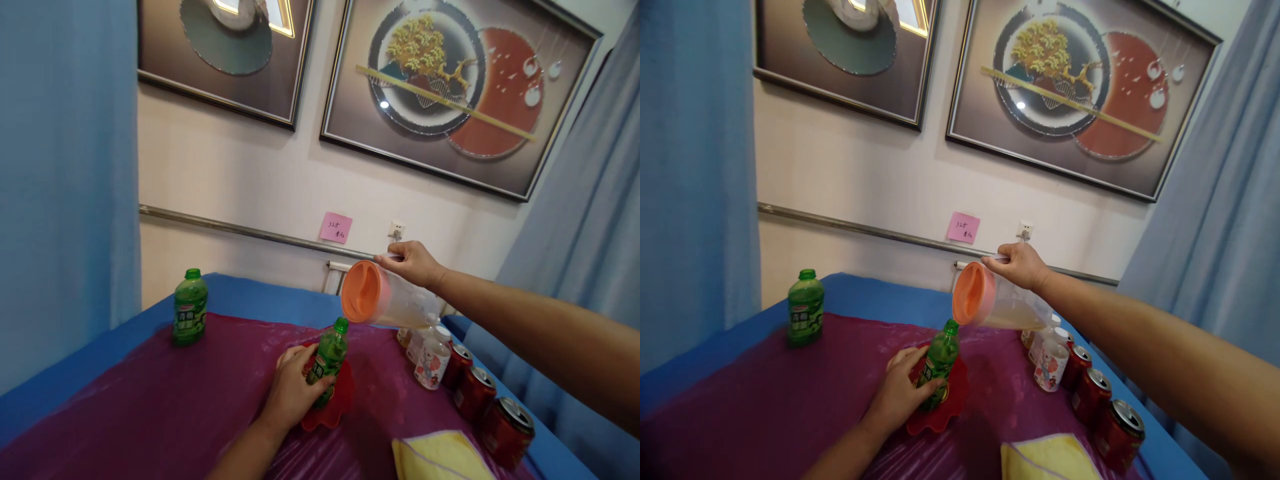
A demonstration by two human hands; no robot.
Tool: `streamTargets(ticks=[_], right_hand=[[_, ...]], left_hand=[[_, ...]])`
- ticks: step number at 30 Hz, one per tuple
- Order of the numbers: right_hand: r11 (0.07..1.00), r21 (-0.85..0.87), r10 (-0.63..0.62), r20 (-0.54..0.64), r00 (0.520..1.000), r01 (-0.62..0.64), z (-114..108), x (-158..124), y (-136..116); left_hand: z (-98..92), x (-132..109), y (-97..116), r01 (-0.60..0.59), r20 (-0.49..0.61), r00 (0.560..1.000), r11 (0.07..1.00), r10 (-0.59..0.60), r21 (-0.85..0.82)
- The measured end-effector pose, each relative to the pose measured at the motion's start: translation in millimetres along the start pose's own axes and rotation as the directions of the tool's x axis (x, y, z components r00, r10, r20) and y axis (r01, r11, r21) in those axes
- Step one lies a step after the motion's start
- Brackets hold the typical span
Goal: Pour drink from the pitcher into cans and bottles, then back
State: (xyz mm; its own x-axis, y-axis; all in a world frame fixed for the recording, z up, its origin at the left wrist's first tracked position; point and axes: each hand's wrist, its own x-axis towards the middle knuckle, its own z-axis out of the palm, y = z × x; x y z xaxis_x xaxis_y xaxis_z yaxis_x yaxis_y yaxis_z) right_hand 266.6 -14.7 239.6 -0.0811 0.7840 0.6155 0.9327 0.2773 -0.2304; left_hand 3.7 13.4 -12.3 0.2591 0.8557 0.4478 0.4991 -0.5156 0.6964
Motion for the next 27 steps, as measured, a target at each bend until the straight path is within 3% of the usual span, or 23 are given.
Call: streamTargets(ticks=[27], right_hand=[[1.000, -0.017, 0.010, 0.008, 1.000, -0.010, -2.6, -1.2, 0.0]], left_hand=[[2.4, 1.2, -5.3, -0.001, -0.015, 1.000, 1.000, 0.001, 0.008]])
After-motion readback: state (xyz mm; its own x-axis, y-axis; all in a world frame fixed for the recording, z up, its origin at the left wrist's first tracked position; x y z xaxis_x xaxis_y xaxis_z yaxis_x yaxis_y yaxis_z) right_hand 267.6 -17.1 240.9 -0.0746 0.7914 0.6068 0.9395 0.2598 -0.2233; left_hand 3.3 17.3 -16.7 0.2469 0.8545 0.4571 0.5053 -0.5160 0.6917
